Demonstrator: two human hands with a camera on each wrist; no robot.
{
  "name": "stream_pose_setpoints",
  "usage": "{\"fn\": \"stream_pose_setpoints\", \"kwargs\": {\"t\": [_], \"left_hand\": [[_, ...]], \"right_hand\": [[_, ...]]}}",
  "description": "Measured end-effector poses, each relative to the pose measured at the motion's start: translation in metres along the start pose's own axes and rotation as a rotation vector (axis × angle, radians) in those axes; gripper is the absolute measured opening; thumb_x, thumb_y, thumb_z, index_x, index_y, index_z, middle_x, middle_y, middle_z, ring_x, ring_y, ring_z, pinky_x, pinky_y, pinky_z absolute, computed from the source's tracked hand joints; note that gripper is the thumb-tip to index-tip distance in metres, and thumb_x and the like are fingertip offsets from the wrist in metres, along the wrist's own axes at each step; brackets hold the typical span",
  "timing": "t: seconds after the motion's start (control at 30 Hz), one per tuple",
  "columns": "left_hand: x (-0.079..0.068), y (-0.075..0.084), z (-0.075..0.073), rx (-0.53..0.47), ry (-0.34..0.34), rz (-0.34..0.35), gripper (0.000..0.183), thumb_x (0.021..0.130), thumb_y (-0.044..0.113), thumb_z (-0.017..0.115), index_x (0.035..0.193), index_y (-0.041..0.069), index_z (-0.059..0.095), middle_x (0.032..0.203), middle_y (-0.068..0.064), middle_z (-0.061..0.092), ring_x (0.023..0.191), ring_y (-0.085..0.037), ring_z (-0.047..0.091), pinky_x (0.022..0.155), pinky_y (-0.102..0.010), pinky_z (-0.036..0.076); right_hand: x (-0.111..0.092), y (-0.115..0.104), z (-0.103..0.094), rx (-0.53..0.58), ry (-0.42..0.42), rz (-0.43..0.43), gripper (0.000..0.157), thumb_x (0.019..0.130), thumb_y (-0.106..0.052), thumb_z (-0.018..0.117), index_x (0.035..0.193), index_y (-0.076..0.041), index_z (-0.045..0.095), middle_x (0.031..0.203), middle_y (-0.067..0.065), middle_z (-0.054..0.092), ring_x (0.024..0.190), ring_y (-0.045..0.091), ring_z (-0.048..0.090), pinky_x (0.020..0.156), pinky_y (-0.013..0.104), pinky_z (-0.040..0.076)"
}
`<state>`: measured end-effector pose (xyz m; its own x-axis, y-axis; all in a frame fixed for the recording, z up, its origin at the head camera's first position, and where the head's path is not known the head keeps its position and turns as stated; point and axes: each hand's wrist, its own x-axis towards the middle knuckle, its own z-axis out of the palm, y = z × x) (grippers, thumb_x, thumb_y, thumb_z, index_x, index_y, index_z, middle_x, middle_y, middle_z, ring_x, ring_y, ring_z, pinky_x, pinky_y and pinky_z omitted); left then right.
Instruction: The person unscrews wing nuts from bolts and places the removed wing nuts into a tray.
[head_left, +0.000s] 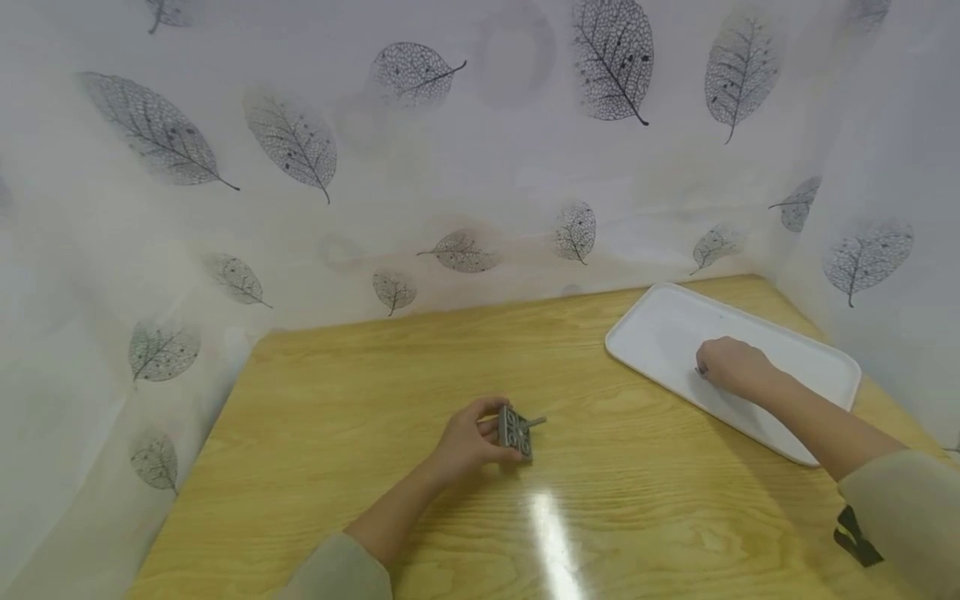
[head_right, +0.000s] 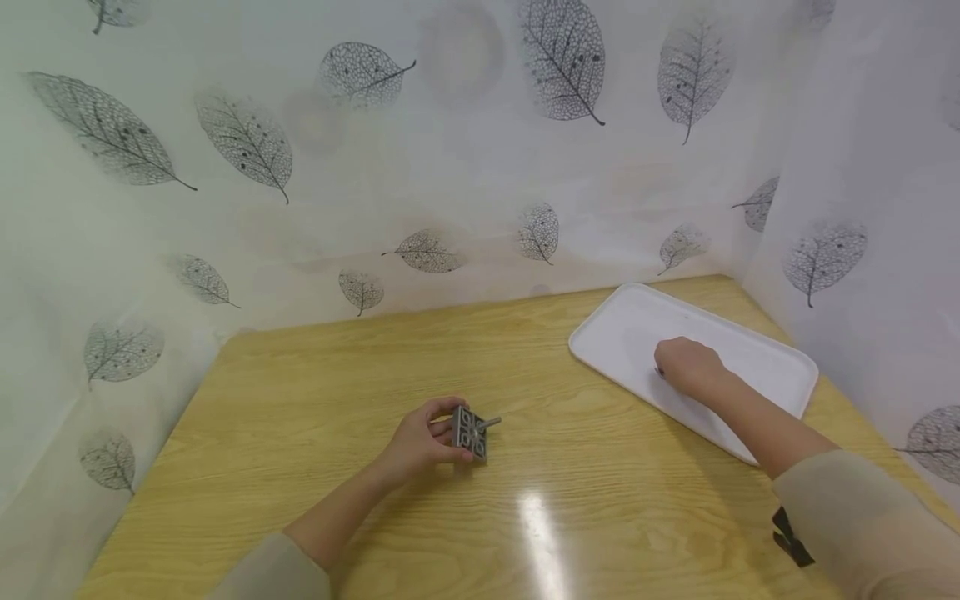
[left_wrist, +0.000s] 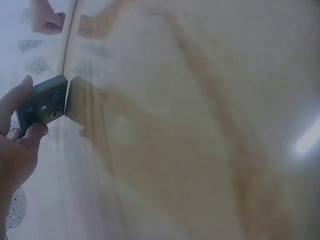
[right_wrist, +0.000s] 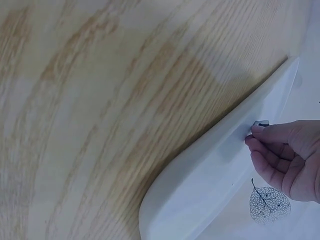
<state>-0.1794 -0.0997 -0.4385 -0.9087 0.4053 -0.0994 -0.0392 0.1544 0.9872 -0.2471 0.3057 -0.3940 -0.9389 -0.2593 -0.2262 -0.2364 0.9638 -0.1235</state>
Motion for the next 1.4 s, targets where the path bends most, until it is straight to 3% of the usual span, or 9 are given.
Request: {"fn": "stream_pose_setpoints", "kwargs": {"t": [0.17,0.4,0.57,0.8,1.1,1.4], "left_hand": [[0.001,0.004,-0.006,0.142,-0.016,-0.012,0.081,0.066,0.004,0.084,0.136,-0.001,0.042,0.136,-0.021,0.048,0.124,-0.034,0.05,0.103,-0.037,0.048],[0.001,0.009,-0.016,0.51,-0.046,0.051,0.079,0.063,0.014,0.087,0.129,-0.004,0.048,0.124,-0.018,0.058,0.116,-0.032,0.054,0.107,-0.044,0.045],[0.001,0.008,-0.019,0.633,-0.042,0.044,0.079,0.062,0.018,0.088,0.129,-0.005,0.05,0.125,-0.018,0.057,0.117,-0.032,0.053,0.109,-0.047,0.042],[0.001,0.004,-0.026,0.69,-0.047,0.016,0.079,0.065,0.02,0.086,0.131,-0.004,0.05,0.131,-0.02,0.055,0.121,-0.033,0.051,0.11,-0.046,0.04],[0.006,-0.001,-0.039,0.762,-0.028,0.049,0.079,0.064,0.019,0.086,0.13,-0.006,0.05,0.14,-0.027,0.042,0.132,-0.04,0.038,0.115,-0.05,0.031],[0.004,0.001,-0.046,0.746,0.021,0.025,0.078,0.063,0.018,0.087,0.127,-0.009,0.051,0.144,-0.031,0.032,0.134,-0.043,0.032,0.116,-0.051,0.026]], "right_hand": [[0.001,0.003,-0.001,0.001,-0.04,0.033,0.013,0.087,0.002,0.055,0.092,0.009,0.065,0.081,0.013,0.064,0.065,0.018,0.05,0.057,0.032,0.053],[0.002,0.007,0.0,-0.007,-0.069,0.065,0.012,0.086,0.0,0.058,0.093,0.008,0.065,0.084,0.015,0.065,0.069,0.019,0.054,0.064,0.039,0.056],[0.002,0.008,0.003,0.0,-0.071,0.082,0.012,0.087,0.0,0.057,0.093,0.007,0.065,0.085,0.014,0.065,0.069,0.019,0.054,0.066,0.04,0.056],[-0.004,0.004,-0.002,0.004,-0.092,0.11,0.006,0.085,-0.002,0.057,0.081,0.002,0.058,0.07,0.006,0.051,0.064,0.019,0.046,0.053,0.026,0.043],[-0.012,-0.011,-0.011,-0.04,-0.043,0.084,0.008,0.087,-0.002,0.059,0.082,0.002,0.055,0.068,0.006,0.048,0.064,0.019,0.046,0.051,0.026,0.041],[-0.016,-0.015,-0.015,-0.013,-0.021,0.055,0.014,0.089,-0.007,0.059,0.081,0.002,0.055,0.067,0.005,0.047,0.062,0.018,0.044,0.051,0.026,0.04]]}}
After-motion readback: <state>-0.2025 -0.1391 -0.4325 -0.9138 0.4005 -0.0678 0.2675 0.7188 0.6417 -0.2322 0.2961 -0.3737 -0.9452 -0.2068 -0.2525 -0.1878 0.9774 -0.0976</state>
